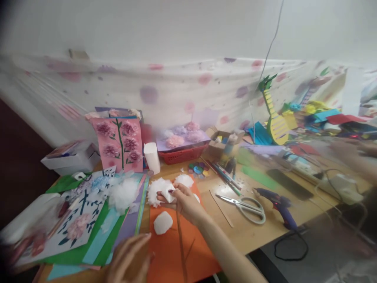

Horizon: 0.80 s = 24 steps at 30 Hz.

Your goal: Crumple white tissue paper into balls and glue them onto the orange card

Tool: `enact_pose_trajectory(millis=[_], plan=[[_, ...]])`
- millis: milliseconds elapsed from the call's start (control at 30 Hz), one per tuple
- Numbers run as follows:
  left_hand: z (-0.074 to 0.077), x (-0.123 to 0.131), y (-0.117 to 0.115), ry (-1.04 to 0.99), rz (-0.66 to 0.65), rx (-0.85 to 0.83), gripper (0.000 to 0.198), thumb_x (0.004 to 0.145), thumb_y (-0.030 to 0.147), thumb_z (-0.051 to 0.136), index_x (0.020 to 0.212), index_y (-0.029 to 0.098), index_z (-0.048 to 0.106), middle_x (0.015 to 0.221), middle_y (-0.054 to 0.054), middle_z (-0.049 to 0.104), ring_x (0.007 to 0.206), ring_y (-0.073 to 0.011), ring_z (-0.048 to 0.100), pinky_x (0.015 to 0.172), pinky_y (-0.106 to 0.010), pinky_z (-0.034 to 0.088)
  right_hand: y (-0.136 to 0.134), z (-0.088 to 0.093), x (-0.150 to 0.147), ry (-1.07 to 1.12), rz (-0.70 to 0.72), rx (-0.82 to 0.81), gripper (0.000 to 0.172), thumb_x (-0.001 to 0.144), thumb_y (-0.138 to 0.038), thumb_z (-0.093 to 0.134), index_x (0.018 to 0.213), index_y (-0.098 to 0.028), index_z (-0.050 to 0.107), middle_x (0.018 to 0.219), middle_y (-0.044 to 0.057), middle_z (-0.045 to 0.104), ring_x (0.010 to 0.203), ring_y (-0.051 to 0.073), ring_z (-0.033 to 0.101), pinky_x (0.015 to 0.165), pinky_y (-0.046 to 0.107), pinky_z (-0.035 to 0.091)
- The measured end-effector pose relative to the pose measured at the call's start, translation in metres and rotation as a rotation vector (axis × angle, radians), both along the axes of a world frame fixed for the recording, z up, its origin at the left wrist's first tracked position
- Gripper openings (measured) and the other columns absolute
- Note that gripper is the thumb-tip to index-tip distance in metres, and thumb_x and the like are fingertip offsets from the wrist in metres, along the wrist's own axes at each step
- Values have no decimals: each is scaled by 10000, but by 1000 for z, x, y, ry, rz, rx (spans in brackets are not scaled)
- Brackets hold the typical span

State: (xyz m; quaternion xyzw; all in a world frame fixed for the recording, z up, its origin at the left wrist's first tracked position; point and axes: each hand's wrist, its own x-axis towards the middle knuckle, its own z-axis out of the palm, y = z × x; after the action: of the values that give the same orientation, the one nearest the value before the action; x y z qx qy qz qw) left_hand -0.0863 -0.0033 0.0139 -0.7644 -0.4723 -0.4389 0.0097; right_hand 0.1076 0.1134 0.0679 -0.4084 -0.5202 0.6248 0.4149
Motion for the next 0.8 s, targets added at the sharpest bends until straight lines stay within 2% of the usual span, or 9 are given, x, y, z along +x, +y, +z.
enact_pose_trajectory(millis=[100, 167, 300, 433, 600, 700, 800], plan=[[32, 13, 11, -172, -13, -42, 261, 935, 157, 584, 1164, 272, 632, 970, -36, 717, 925, -169, 690, 809, -263, 560, -45, -14, -10, 461, -28, -229, 440, 782, -367, 773, 1127, -215, 545, 1023, 90, 761, 951, 239, 750, 856, 397, 568], [39, 27, 17, -177, -7, -62, 250, 936, 175, 599, 1168, 254, 645, 1006, -46, 704, 953, -174, 677, 837, -273, 556, -65, -22, -12, 606, -54, -308, 443, 763, -333, 816, 1139, -219, 611, 1047, 76, 765, 904, 211, 748, 832, 351, 564], [28, 47, 20, -138, -6, -132, 195, 923, 187, 625, 1104, 231, 682, 996, -49, 707, 932, -193, 667, 818, -304, 555, -83, -33, -6, 785, -48, -421, 358, 802, -381, 786, 1102, -199, 715, 1106, 70, 758, 898, 166, 716, 808, 271, 551], [18, 52, 17, -131, -40, -156, 180, 932, 176, 609, 1084, 234, 686, 1004, -45, 722, 947, -198, 660, 827, -325, 544, -84, -37, 4, 867, -38, -460, 314, 805, -399, 782, 1045, -202, 742, 1159, 63, 745, 924, 156, 691, 829, 258, 534], [21, 56, 14, -159, -64, -194, 133, 912, 128, 595, 910, 237, 671, 969, -30, 708, 938, -191, 650, 834, -335, 528, -84, -44, 3, 855, -62, -475, 255, 821, -387, 769, 999, -211, 724, 1175, 66, 737, 1007, 174, 670, 869, 284, 510], [21, 57, 13, -189, -36, -269, 134, 882, 125, 593, 805, 231, 621, 970, -32, 700, 968, -203, 651, 851, -348, 524, -84, -48, -3, 849, -77, -472, 272, 774, -366, 806, 986, -219, 718, 1067, 47, 755, 917, 167, 675, 854, 289, 506], [20, 56, 13, -203, -25, -296, 138, 874, 130, 591, 788, 234, 618, 985, -29, 700, 989, -203, 656, 864, -344, 523, -84, -50, -8, 842, -78, -466, 296, 753, -338, 817, 1007, -228, 713, 1001, 32, 752, 875, 161, 671, 854, 290, 501]])
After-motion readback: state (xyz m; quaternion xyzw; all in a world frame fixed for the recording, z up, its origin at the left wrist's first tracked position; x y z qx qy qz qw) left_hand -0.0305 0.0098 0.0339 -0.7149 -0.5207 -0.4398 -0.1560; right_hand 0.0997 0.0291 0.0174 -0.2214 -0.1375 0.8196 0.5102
